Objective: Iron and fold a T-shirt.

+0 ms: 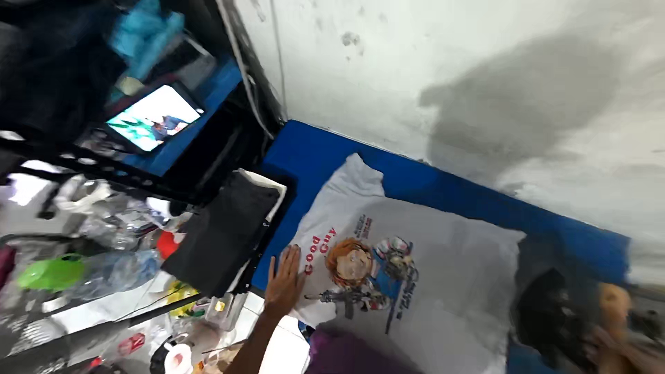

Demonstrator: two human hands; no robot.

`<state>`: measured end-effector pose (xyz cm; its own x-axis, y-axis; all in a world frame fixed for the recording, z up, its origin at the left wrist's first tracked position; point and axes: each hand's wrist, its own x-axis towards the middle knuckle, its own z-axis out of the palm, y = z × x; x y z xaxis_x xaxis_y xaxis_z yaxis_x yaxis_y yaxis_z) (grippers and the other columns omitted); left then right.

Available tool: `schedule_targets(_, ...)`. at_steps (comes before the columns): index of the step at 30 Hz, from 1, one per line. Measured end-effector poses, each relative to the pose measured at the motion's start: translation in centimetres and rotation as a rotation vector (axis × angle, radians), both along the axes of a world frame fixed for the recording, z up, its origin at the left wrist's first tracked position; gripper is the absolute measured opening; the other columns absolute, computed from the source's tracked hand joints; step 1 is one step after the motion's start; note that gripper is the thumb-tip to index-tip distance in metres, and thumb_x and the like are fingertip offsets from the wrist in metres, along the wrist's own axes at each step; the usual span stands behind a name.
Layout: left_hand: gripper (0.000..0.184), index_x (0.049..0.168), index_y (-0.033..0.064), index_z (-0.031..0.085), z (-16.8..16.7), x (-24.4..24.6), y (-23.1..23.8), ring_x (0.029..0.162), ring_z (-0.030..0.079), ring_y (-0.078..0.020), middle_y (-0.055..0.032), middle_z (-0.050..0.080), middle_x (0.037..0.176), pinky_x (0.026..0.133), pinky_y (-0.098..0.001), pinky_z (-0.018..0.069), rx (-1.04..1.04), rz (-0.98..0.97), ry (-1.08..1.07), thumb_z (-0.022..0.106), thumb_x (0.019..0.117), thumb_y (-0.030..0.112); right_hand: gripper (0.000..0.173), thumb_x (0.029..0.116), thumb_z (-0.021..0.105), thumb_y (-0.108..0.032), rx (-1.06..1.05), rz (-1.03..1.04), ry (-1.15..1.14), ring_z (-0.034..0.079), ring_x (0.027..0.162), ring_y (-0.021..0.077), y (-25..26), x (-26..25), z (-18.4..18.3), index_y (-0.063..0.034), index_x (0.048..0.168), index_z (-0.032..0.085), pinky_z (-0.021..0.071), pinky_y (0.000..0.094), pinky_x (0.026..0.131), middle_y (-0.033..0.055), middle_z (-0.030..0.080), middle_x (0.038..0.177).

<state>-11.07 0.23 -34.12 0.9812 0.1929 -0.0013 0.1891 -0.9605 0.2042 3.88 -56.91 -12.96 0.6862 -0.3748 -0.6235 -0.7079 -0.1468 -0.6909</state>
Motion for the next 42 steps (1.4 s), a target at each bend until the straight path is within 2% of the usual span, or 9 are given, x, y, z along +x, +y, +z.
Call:
schedule_targets(4, 0.067, 0.158, 0.0040, 0.038, -0.9, 0.4, -0.3, 0.152, 0.031, -0.0360, -0.0147, 0.038, 0.163, 0.120, -0.0697, 0.0151, -0.014, -0.017, -0.028, 0.025, 0.1067, 0.046, 0.027, 0.1028, 0.034, -0.018, 0.431, -0.122, -0.201, 0.067, 0.065, 0.0082, 5.9, -2.1, -1.1, -0.0105, 0.107, 0.060, 0.0550, 0.0209, 0.053, 0.0019, 0.071, 0.084)
schedule_targets(8, 0.069, 0.158, 0.0031, 0.035, -0.6, 0.6, -0.4, 0.153, 0.029, -0.0364, -0.0160, 0.036, 0.163, 0.120, -0.0700, 0.0133, -0.018, -0.032, -0.005, 0.022, 0.1057, 0.046, 0.037, 0.1094, 0.044, -0.038, 0.373, 0.096, -0.029, 0.053, 0.053, 0.0070, 16.8, -1.5, -5.3, -0.0067, 0.124, 0.054, 0.0479, 0.0231, 0.046, -0.0011, 0.057, 0.071)
schedule_targets(13, 0.071, 0.159, 0.0024, 0.034, -0.3, 0.8, -0.3, 0.153, 0.029, -0.0388, -0.0178, 0.036, 0.163, 0.119, -0.0714, 0.0134, -0.035, -0.046, 0.022, 0.022, 0.1057, 0.048, 0.081, 0.0984, 0.058, -0.058, -0.080, 0.690, 0.106, 0.073, 0.086, 0.0281, 24.8, -2.4, -10.0, -0.0009, 0.152, 0.040, 0.0604, 0.0495, 0.083, 0.0152, 0.073, 0.096)
schedule_targets(16, 0.072, 0.159, 0.0009, 0.032, -0.1, 1.0, -0.4, 0.153, 0.026, -0.0404, -0.0199, 0.035, 0.163, 0.119, -0.0722, 0.0107, -0.044, -0.051, 0.047, 0.022, 0.1062, 0.048, 0.079, 0.1005, 0.050, -0.063, -0.293, 0.818, 0.115, 0.072, 0.098, 0.0355, 23.9, -0.8, -9.3, -0.0033, 0.152, 0.045, 0.0569, 0.0557, 0.090, 0.0189, 0.073, 0.106)
schedule_targets(22, 0.071, 0.157, -0.0024, 0.033, 0.0, 1.3, -0.6, 0.153, 0.026, -0.0444, -0.0234, 0.035, 0.162, 0.118, -0.0736, 0.0082, -0.058, -0.044, 0.081, 0.025, 0.1055, 0.045, 0.060, 0.1095, 0.038, -0.049, -0.566, 0.507, 0.107, 0.068, 0.108, 0.0407, 9.6, 6.8, -9.2, 0.0004, 0.135, 0.060, 0.0522, 0.0592, 0.095, 0.0259, 0.069, 0.115)
schedule_targets(28, 0.069, 0.157, -0.0023, 0.032, 0.6, 1.4, -0.5, 0.154, 0.023, -0.0437, -0.0227, 0.032, 0.163, 0.118, -0.0729, 0.0075, -0.059, -0.057, 0.083, 0.028, 0.1055, 0.043, 0.072, 0.1086, 0.029, -0.057, -0.575, 0.312, 0.106, 0.068, 0.084, 0.0347, -1.2, 7.9, -10.5, 0.0040, 0.116, 0.066, 0.0553, 0.0550, 0.080, 0.0223, 0.069, 0.095)
schedule_targets(33, 0.072, 0.159, 0.0006, 0.032, 0.0, 0.6, -0.4, 0.154, 0.025, -0.0416, -0.0200, 0.034, 0.164, 0.118, -0.0728, 0.0099, -0.036, -0.078, 0.008, 0.023, 0.1059, 0.048, 0.066, 0.1095, 0.034, -0.053, -0.399, 0.316, 0.036, 0.061, 0.062, 0.0222, 3.7, 3.5, -9.3, 0.0049, 0.104, 0.066, 0.0552, 0.0431, 0.062, 0.0128, 0.063, 0.077)
schedule_targets(39, 0.074, 0.159, -0.0018, 0.030, 0.5, 0.5, -0.6, 0.153, 0.023, -0.0446, -0.0223, 0.032, 0.164, 0.118, -0.0738, 0.0083, -0.064, -0.094, 0.032, 0.022, 0.1064, 0.049, 0.062, 0.1053, 0.042, -0.058, -0.397, 0.720, 0.131, 0.071, 0.105, 0.0371, 19.5, -7.4, -8.2, -0.0081, 0.138, 0.062, 0.0555, 0.0576, 0.092, 0.0202, 0.072, 0.113)
schedule_targets(42, 0.074, 0.159, -0.0009, 0.030, 0.3, 0.2, -0.5, 0.153, 0.025, -0.0440, -0.0222, 0.033, 0.163, 0.117, -0.0742, 0.0092, -0.055, -0.104, 0.004, 0.022, 0.1061, 0.050, 0.066, 0.1045, 0.042, -0.060, -0.484, 0.799, 0.159, 0.071, 0.105, 0.0387, 20.9, -9.3, -8.3, -0.0095, 0.145, 0.056, 0.0557, 0.0571, 0.090, 0.0210, 0.072, 0.113)
